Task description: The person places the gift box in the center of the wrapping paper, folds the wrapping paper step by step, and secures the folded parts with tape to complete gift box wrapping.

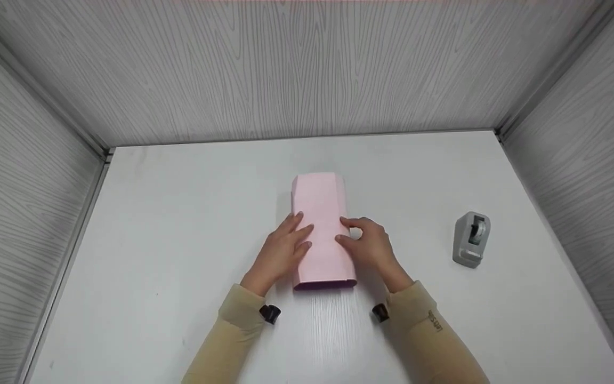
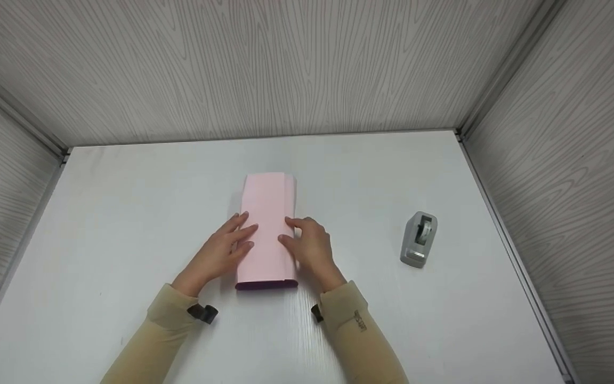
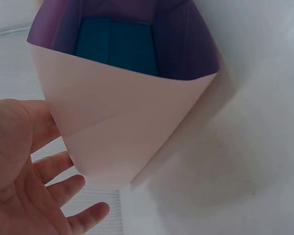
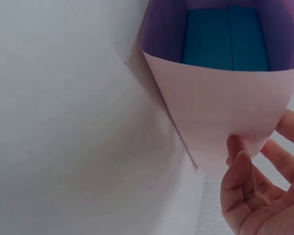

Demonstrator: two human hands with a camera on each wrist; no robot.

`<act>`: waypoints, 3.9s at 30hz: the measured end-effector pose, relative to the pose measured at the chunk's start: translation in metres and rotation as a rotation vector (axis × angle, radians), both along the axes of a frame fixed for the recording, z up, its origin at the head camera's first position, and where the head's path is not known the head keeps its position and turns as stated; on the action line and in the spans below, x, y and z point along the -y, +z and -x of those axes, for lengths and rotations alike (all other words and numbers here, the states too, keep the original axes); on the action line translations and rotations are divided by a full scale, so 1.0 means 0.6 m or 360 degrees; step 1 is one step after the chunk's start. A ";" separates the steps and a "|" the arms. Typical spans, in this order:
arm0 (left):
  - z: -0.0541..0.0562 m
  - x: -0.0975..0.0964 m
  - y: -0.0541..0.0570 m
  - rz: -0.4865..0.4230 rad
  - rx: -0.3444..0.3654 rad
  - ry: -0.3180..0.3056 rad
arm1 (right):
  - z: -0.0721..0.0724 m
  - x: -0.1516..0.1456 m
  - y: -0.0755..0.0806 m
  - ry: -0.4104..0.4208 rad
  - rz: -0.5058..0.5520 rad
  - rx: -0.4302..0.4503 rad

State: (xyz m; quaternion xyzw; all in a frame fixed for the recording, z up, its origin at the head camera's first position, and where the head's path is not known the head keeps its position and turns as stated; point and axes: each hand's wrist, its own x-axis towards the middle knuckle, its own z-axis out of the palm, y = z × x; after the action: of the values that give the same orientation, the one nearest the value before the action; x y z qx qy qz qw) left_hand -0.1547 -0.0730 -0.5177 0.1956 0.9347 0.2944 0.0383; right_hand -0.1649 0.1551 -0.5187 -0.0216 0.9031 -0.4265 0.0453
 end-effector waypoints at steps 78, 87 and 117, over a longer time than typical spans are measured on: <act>0.007 -0.024 -0.014 0.0061 -0.0182 0.0181 | 0.022 0.003 0.000 -0.0032 0.0075 0.0064; 0.009 -0.026 -0.010 0.0079 -0.0112 0.0197 | 0.017 -0.003 -0.005 0.0029 0.0103 0.0060; 0.018 -0.028 -0.008 0.0074 -0.0084 0.0128 | -0.084 -0.221 0.058 -0.0341 0.0160 0.0102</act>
State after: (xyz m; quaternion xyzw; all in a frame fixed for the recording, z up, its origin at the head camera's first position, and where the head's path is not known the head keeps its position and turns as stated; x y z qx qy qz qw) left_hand -0.1655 -0.0561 -0.5227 0.1646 0.9490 0.2687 0.0062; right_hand -0.1144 0.2879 -0.4839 0.0865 0.8757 -0.4742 0.0273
